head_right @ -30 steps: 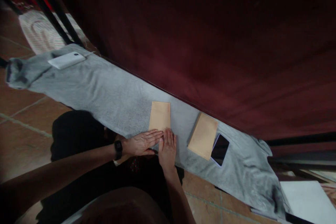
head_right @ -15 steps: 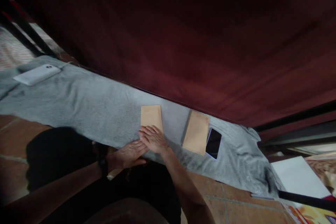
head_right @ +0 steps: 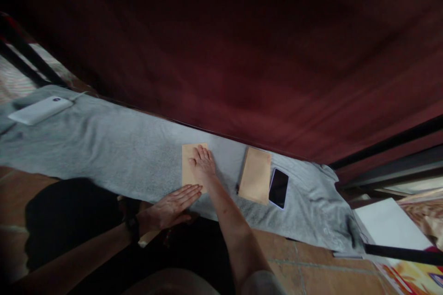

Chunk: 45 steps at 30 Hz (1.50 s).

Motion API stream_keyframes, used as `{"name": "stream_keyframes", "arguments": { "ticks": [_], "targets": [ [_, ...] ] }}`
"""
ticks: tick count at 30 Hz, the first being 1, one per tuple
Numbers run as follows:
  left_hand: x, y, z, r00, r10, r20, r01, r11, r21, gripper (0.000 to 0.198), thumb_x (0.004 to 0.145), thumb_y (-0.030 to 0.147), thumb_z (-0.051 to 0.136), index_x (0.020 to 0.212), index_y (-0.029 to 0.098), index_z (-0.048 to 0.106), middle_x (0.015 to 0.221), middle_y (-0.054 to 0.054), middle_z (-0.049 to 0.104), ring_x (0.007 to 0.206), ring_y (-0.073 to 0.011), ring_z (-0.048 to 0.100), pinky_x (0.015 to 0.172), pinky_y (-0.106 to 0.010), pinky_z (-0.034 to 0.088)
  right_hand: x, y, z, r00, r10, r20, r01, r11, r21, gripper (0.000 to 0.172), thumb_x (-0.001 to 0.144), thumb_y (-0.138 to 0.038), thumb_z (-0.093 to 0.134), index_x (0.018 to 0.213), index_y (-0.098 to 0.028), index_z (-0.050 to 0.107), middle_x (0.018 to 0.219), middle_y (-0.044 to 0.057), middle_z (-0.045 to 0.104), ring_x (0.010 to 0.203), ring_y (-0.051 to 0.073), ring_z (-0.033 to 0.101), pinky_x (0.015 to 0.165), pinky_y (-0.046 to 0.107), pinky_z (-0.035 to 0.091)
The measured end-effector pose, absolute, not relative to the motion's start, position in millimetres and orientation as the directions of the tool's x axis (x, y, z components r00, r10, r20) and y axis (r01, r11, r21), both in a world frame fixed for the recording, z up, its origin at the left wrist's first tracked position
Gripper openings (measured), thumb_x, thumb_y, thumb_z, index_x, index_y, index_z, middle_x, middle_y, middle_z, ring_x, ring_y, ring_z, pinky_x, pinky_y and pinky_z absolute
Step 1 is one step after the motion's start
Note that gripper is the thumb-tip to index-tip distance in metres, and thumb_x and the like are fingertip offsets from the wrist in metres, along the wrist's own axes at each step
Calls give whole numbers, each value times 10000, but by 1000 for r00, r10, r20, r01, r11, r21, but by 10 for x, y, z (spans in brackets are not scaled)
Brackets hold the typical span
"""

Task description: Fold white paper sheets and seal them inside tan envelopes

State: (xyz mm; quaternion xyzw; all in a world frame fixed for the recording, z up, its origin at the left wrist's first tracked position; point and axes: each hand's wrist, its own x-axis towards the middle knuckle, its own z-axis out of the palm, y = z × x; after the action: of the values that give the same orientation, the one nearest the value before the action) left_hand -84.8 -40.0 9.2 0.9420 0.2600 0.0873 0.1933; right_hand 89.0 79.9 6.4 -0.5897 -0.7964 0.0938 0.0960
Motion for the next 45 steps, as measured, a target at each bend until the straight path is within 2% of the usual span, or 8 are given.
{"name": "stream_keyframes", "arguments": {
  "ticks": [6,13,23,26,32,36,40,45],
  "targets": [
    [-843,-411,114,846,530,54,470,-790,393,718,984,439,496,1604,234,196,1676,-107,218,1542,-254,211,1253,-441,193,823,831,79,-176,984,38,949,180,-260,576,1070,-412,333,1574,-135,317,1651,107,255,1543,224,207,1253,436,159],
    [-838,-420,128,838,542,71,476,-787,392,702,995,485,464,1600,236,208,1650,-104,302,1525,-250,263,1250,-437,196,1018,394,31,-233,972,39,934,235,-267,574,1069,-398,305,1579,-136,305,1633,99,306,1529,200,255,1247,409,188],
    [-829,-449,110,828,558,60,491,-773,402,720,989,519,468,1578,159,265,1636,-166,308,1532,-261,243,1252,-430,189,1288,-366,-17,-282,958,57,938,287,-192,576,1081,-354,243,1599,-103,219,1652,127,241,1541,225,212,1246,442,189],
    [-833,-469,77,818,572,65,494,-756,429,738,977,532,490,1571,143,288,1631,-174,314,1530,-267,249,1256,-431,180,1326,-524,-30,-281,956,87,938,293,-185,592,1076,-374,279,1596,-93,233,1645,142,259,1529,244,250,1240,454,210],
    [-901,-515,107,795,602,72,508,-726,463,728,976,514,504,1587,203,259,1655,-127,274,1536,-250,233,1259,-423,169,1342,-679,-45,-255,955,149,936,282,-210,598,1066,-387,340,1581,-87,286,1625,168,305,1498,275,322,1223,479,250],
    [-1000,-588,112,761,645,78,564,-715,413,692,1000,465,465,1599,219,221,1662,-109,265,1534,-246,239,1255,-420,185,1310,-724,-28,-183,966,180,948,222,-228,565,1059,-338,364,1566,-91,327,1606,170,352,1479,278,356,1217,489,259],
    [-1093,-646,48,712,689,133,621,-707,339,659,1010,439,441,1593,197,249,1644,-124,306,1511,-261,302,1244,-423,234,1291,-710,2,-108,972,208,948,164,-274,517,1053,-303,377,1541,-134,390,1567,148,438,1433,267,421,1202,479,282],
    [-1089,-626,-7,674,713,194,641,-695,326,614,1007,452,447,1558,202,349,1599,-116,401,1465,-264,394,1223,-436,304,1249,-609,82,49,979,198,934,25,-357,445,1018,-245,405,1434,-149,530,1395,144,612,1242,277,577,1066,435,430]
  ]
}}
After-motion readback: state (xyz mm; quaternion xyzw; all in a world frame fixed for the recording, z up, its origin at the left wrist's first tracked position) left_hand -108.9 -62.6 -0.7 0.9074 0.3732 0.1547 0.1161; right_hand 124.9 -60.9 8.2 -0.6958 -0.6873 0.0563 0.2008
